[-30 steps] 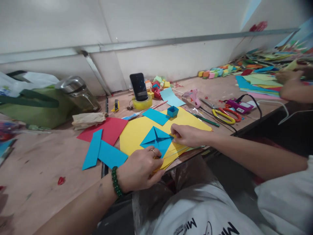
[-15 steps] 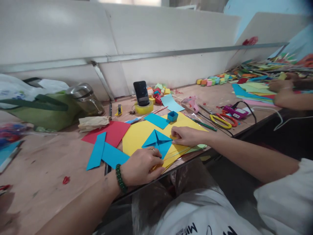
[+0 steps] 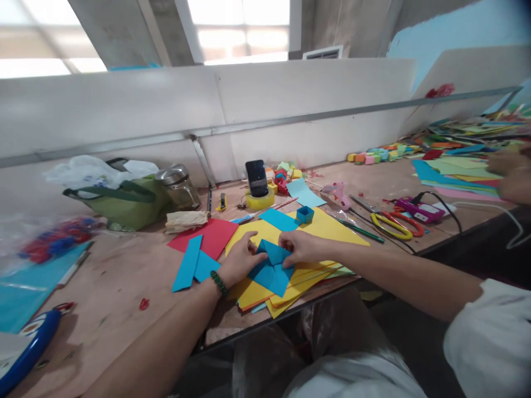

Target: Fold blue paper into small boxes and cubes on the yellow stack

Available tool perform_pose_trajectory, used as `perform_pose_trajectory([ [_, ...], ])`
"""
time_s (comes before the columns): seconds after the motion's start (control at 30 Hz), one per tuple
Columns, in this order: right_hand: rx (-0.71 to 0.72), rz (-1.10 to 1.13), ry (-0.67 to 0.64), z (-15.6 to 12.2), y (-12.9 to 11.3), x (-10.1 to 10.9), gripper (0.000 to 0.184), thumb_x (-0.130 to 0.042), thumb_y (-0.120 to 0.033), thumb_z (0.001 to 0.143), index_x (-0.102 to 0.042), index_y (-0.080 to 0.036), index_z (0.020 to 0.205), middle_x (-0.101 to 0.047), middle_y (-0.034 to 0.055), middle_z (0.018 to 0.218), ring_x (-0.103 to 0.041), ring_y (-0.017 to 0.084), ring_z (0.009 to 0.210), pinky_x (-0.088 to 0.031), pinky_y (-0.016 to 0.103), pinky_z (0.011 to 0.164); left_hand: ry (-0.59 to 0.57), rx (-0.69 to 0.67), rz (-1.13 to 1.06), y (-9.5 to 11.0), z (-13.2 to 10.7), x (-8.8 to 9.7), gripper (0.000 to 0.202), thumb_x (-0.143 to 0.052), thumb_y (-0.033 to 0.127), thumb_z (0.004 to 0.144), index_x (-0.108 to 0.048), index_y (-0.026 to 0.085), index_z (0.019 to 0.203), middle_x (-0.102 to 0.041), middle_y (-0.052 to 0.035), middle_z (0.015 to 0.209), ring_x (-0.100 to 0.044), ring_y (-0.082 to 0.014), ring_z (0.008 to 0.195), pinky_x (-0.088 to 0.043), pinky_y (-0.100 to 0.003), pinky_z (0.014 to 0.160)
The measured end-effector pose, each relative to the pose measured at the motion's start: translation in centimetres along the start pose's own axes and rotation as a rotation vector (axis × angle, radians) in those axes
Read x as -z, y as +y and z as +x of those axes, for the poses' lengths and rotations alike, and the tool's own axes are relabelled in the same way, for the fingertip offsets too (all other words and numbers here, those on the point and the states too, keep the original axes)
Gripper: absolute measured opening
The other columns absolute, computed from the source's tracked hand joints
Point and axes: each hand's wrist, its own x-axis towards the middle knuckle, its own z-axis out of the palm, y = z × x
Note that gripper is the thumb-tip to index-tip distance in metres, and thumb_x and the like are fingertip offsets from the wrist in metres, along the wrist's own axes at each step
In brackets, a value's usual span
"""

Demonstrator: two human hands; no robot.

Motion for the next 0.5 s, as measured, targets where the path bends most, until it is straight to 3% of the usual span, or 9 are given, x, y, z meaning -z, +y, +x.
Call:
perform_pose_trajectory([
  [0.07,0.076,0.189,0.085,1.4,-0.2,0.9,0.033,-0.081,-0.031,0.056,-0.059,-0.017,0.076,-0.052,-0.0053,0.060,-0.048,0.011,0.058,-0.035,0.022,0.052,0.004,0.039,-0.261,0.0,0.3,0.1,0.045,-0.076,0.046,0.059,-0.066,0.014,0.089,-0.061,0.0007,0.063,-0.057,-0.0160,0.063,-0.046,-0.027,0.061],
  [0.13,0.122,0.397,0.171,2.9,-0.5,1.8,0.035,-0.079,-0.038,0.057,-0.060,-0.017,0.078,-0.054,-0.0042,0.063,-0.049,0.011,0.060,-0.038,0.023,0.054,0.090,0.062,-0.474,0.0,0.5,0.3,0.041,-0.076,0.048,0.059,-0.066,0.014,0.081,-0.064,-0.0014,0.065,-0.059,-0.0168,0.064,-0.046,-0.027,0.060],
  [0.27,0.119,0.696,0.087,5.5,-0.9,1.6,0.041,-0.078,-0.046,0.058,-0.062,-0.015,0.080,-0.061,-0.0009,0.068,-0.054,0.011,0.060,-0.043,0.024,0.056,0.298,0.096,-0.701,0.4,0.6,0.6,0.044,-0.077,0.045,0.057,-0.064,0.015,0.087,-0.068,-0.0027,0.073,-0.061,-0.0175,0.066,-0.048,-0.026,0.058],
  [0.37,0.148,0.821,0.019,6.4,-0.7,0.1,0.044,-0.080,-0.047,0.054,-0.062,-0.014,0.077,-0.064,0.0004,0.069,-0.057,0.013,0.062,-0.046,0.027,0.060,0.287,0.122,-0.800,1.2,0.2,1.0,0.037,-0.077,0.038,0.053,-0.063,0.016,0.079,-0.066,-0.0007,0.066,-0.061,-0.0173,0.064,-0.048,-0.026,0.059],
  [0.5,0.162,0.780,0.030,6.3,-0.1,-1.2,0.046,-0.081,-0.042,0.052,-0.059,-0.016,0.084,-0.060,-0.0036,0.062,-0.055,0.012,0.058,-0.043,0.025,0.055,0.214,0.155,-0.833,1.9,0.0,1.6,0.031,-0.071,0.045,0.060,-0.063,0.017,0.069,-0.064,-0.0002,0.059,-0.057,-0.0150,0.056,-0.044,-0.025,0.053],
])
